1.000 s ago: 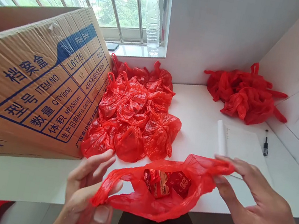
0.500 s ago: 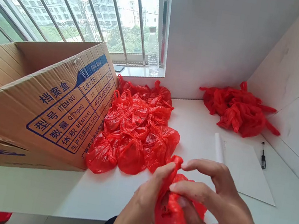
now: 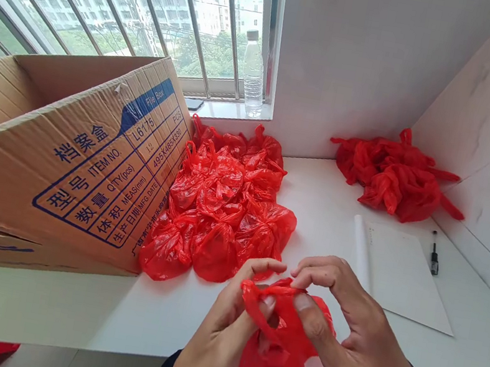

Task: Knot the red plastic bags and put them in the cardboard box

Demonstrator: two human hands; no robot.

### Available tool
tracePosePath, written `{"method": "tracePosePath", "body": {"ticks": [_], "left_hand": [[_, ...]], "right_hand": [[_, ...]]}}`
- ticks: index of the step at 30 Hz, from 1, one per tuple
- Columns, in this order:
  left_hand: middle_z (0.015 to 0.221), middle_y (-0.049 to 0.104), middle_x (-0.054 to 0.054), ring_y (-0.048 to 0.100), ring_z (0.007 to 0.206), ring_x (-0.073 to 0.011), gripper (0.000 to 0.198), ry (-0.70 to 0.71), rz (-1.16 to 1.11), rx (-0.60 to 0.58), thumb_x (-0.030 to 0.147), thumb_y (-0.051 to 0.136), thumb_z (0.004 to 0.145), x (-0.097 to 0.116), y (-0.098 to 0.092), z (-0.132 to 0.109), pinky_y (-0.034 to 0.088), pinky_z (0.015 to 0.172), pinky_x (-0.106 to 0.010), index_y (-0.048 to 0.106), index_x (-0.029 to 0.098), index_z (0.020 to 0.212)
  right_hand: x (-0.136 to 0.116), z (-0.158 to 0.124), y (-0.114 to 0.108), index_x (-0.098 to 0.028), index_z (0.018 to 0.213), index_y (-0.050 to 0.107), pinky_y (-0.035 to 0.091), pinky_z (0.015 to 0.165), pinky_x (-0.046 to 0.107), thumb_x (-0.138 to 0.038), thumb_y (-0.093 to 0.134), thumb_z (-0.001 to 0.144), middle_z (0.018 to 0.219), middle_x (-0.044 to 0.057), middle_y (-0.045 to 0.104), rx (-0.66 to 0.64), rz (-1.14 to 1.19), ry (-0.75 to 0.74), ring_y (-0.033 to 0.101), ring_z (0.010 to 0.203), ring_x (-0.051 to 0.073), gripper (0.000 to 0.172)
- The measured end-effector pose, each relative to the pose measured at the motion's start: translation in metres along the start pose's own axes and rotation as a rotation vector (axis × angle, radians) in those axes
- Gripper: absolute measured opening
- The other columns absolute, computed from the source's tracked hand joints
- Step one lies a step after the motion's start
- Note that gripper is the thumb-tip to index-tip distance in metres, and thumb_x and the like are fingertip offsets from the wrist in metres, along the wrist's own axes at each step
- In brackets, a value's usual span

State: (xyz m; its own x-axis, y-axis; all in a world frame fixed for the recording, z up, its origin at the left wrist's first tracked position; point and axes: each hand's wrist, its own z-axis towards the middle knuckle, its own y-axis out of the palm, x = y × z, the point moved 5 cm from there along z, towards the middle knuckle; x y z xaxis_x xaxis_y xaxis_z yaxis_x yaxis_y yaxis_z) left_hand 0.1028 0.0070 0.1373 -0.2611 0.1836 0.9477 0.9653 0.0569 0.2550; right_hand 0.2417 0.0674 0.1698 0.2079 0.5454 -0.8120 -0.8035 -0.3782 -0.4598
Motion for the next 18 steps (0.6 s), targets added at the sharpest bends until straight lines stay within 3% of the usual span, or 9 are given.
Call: {"method": "tracePosePath", "body": {"ticks": [5, 8, 10, 13, 16, 18], "left_hand": [[0.110, 0.068, -0.004, 0.062, 0.102, -0.0196, 0.036, -0.024, -0.185, -0.032, 0.035, 0.060, 0.091, -0.010, -0.013, 0.000, 0.049, 0.081, -0.023, 0.065, 0.026, 0.126], [0.129, 0.064, -0.004, 0.060, 0.114, -0.0248, 0.053, -0.013, -0.186, -0.098, 0.035, 0.067, 0.084, -0.013, -0.010, -0.008, 0.048, 0.098, -0.032, 0.058, 0.030, 0.136], [0.136, 0.060, -0.005, 0.057, 0.120, -0.0264, 0.059, -0.004, -0.104, -0.029, 0.038, 0.072, 0.083, -0.013, -0.010, -0.012, 0.046, 0.103, -0.034, 0.055, 0.032, 0.140], [0.116, 0.068, -0.007, 0.064, 0.096, -0.0197, 0.045, -0.029, -0.051, 0.159, 0.047, 0.064, 0.091, -0.016, -0.015, -0.010, 0.053, 0.086, -0.028, 0.063, 0.027, 0.131], [0.078, 0.068, -0.003, 0.059, 0.063, -0.0119, 0.042, -0.121, -0.165, 0.188, 0.051, 0.057, 0.095, -0.020, -0.015, -0.001, 0.051, 0.065, -0.023, 0.069, 0.021, 0.121], [0.077, 0.067, -0.003, 0.061, 0.067, -0.0124, 0.040, -0.137, -0.263, 0.189, 0.050, 0.057, 0.095, -0.019, -0.016, 0.004, 0.051, 0.067, -0.022, 0.069, 0.020, 0.118]], "right_hand": [[-0.003, -0.001, 0.011, -0.024, 0.100, 0.056, 0.047, 0.091, 0.026, -0.018, 0.062, 0.092, 0.105, -0.001, 0.059, -0.016, -0.037, -0.091, 0.057, 0.106, 0.013, 0.012], [0.002, 0.000, 0.014, -0.023, 0.097, 0.057, 0.047, 0.085, 0.028, -0.015, 0.062, 0.093, 0.097, -0.001, 0.060, -0.013, -0.054, -0.088, 0.057, 0.096, 0.013, 0.010], [0.005, 0.001, 0.014, -0.023, 0.097, 0.057, 0.047, 0.083, 0.029, -0.015, 0.063, 0.093, 0.095, -0.001, 0.061, -0.014, -0.043, -0.083, 0.056, 0.094, 0.014, 0.010], [0.004, 0.001, 0.013, -0.023, 0.097, 0.058, 0.047, 0.083, 0.026, -0.018, 0.062, 0.095, 0.095, -0.002, 0.061, -0.019, 0.011, -0.066, 0.058, 0.094, 0.012, 0.007], [0.000, -0.003, 0.004, -0.025, 0.096, 0.059, 0.048, 0.078, 0.021, -0.022, 0.062, 0.096, 0.089, -0.005, 0.061, 0.068, 0.058, -0.022, 0.060, 0.086, 0.009, 0.005], [-0.004, -0.005, -0.001, -0.026, 0.095, 0.059, 0.048, 0.073, 0.020, -0.023, 0.064, 0.095, 0.086, -0.006, 0.061, 0.106, 0.069, -0.008, 0.060, 0.080, 0.008, 0.005]]}}
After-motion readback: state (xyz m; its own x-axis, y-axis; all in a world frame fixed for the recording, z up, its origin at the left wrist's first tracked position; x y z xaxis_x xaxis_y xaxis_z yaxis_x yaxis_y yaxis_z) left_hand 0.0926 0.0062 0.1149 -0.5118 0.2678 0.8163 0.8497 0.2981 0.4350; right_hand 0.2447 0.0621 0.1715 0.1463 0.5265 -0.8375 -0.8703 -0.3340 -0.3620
